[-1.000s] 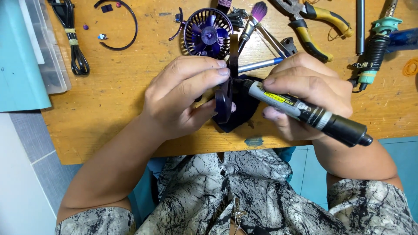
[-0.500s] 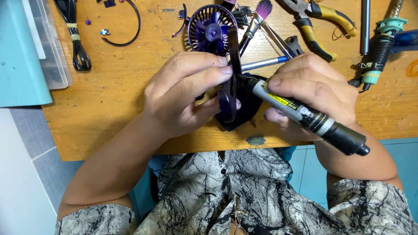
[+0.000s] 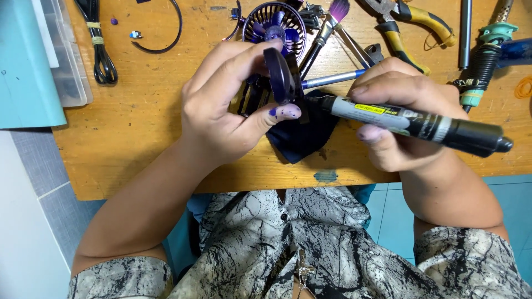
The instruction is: Marking specific points on a small purple fan grill using a black marker for repair or assembly
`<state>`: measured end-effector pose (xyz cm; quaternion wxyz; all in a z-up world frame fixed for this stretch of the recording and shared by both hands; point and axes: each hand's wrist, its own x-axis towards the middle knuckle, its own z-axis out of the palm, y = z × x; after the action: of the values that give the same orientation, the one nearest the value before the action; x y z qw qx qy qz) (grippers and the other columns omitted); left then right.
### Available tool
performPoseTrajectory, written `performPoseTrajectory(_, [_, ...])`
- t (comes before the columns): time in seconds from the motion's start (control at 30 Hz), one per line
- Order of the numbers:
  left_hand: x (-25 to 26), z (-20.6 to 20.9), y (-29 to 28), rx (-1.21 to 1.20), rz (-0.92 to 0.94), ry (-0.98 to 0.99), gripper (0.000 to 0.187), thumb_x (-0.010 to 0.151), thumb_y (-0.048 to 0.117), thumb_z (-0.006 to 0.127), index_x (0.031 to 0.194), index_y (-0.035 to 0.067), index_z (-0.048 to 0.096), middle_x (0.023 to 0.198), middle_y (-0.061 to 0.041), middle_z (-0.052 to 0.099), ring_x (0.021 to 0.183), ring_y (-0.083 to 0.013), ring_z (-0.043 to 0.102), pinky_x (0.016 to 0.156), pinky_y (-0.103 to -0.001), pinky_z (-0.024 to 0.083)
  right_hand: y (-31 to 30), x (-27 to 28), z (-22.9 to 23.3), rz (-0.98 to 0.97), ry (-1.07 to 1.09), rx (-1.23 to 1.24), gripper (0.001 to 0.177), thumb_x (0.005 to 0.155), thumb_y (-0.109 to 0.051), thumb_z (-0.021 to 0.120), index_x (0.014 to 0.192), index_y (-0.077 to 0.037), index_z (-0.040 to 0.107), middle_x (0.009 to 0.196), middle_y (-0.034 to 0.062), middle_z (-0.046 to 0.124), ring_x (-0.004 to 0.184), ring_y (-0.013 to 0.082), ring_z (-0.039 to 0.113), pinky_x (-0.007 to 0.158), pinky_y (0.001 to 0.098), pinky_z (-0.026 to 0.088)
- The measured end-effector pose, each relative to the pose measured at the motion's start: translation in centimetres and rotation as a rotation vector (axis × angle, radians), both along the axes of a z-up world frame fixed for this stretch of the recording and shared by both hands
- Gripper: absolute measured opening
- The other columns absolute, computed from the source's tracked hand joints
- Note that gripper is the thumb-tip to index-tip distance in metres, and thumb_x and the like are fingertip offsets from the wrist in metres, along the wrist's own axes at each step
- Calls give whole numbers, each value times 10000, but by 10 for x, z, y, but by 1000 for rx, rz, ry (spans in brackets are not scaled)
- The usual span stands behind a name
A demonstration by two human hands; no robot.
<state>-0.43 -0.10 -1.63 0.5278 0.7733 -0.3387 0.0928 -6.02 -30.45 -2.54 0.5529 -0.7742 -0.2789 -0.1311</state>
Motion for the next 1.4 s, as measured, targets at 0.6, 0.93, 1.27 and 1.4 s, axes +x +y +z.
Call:
performPoseTrajectory(0.6, [0,-1,1,-12,-89,23,610,1136,309,938,1545,-50,662,1360,-234,741,1274,-378,794,1141,-453,683,6,8,8,87,-83,-82,333,1072,-164,707,1140,161,679,961,283,744,847,399,747,749,426,647])
performPoseTrajectory(0.93, [1,-4,-1,-28,-93,-4,590,1142,330,902,1520,-59,671,1345,-239,737,1236,-375,803,1115,-450,698,14,6,26,122,-37,-127,338,1061,-163,725,1141,164,692,936,276,759,853,412,743,786,446,648])
performPoseTrajectory(1.27, [2,-8,0,-75,-130,-7,577,1149,286,935,1545,-27,656,1362,-227,740,1247,-364,801,1129,-452,701,14,3,27,71,-54,-147,358,1082,-181,689,1134,174,689,948,285,742,857,429,734,790,467,626])
performPoseTrajectory(1.4, [2,-8,-2,-61,-153,-56,512,1189,344,770,1491,-62,693,1364,-275,759,1254,-398,823,1119,-474,724,10,6,22,58,-76,-117,342,1073,-165,688,1111,175,681,903,276,719,827,423,723,768,467,623])
